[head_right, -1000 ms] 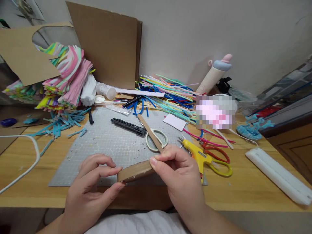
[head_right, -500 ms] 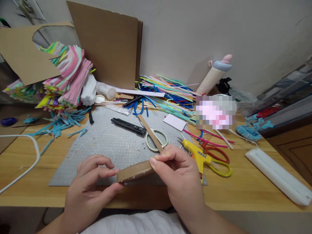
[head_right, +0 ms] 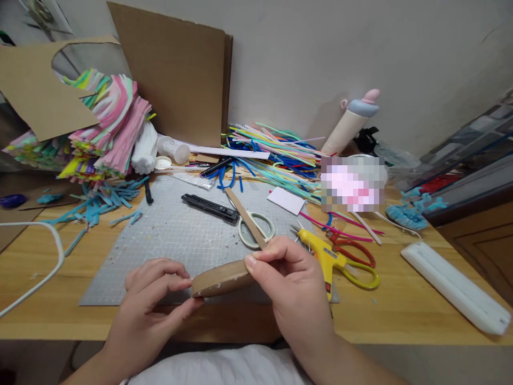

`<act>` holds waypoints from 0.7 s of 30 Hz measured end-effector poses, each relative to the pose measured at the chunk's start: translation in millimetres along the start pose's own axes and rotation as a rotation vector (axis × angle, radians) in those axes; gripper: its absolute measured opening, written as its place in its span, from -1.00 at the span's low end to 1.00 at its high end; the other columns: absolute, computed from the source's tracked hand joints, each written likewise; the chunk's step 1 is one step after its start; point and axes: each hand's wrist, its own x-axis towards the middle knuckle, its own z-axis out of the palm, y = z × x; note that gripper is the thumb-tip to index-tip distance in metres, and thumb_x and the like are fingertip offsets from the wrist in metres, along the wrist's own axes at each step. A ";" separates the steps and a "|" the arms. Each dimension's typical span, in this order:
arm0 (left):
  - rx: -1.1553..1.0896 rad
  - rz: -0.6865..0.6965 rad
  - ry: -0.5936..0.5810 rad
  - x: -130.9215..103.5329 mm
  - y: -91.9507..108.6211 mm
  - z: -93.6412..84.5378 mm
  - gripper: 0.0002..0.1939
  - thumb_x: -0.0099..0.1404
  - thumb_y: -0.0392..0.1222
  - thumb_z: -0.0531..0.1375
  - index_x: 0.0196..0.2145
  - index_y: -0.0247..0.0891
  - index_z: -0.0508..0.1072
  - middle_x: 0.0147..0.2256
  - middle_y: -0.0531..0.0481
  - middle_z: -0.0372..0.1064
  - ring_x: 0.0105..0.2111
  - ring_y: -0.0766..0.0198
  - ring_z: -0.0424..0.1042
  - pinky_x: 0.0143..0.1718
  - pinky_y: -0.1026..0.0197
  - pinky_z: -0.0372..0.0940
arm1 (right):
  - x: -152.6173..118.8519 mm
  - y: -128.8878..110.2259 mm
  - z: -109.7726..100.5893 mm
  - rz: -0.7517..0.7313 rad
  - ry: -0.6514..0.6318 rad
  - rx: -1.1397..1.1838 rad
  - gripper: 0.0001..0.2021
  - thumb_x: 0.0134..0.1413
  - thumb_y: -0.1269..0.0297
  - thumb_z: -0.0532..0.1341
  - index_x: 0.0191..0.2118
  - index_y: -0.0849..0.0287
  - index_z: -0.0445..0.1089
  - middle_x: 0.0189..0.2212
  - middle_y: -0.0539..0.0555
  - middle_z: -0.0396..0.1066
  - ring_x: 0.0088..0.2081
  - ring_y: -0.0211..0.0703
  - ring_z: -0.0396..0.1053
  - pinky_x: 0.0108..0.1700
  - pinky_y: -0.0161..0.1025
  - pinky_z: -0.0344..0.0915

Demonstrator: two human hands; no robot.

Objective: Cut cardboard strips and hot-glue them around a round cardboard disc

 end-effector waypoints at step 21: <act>0.013 0.338 0.162 41.2 53.1 -4.3 -0.79 0.24 -0.38 0.29 -0.18 -0.20 0.43 -0.29 0.00 0.40 -0.29 0.27 0.38 -0.22 0.19 0.31 | 5.4 2.6 5.3 -0.033 0.024 0.014 -0.87 -0.14 0.36 0.38 -0.56 0.09 0.42 -0.59 -0.10 0.36 -0.48 -0.25 0.24 -0.41 -0.27 0.13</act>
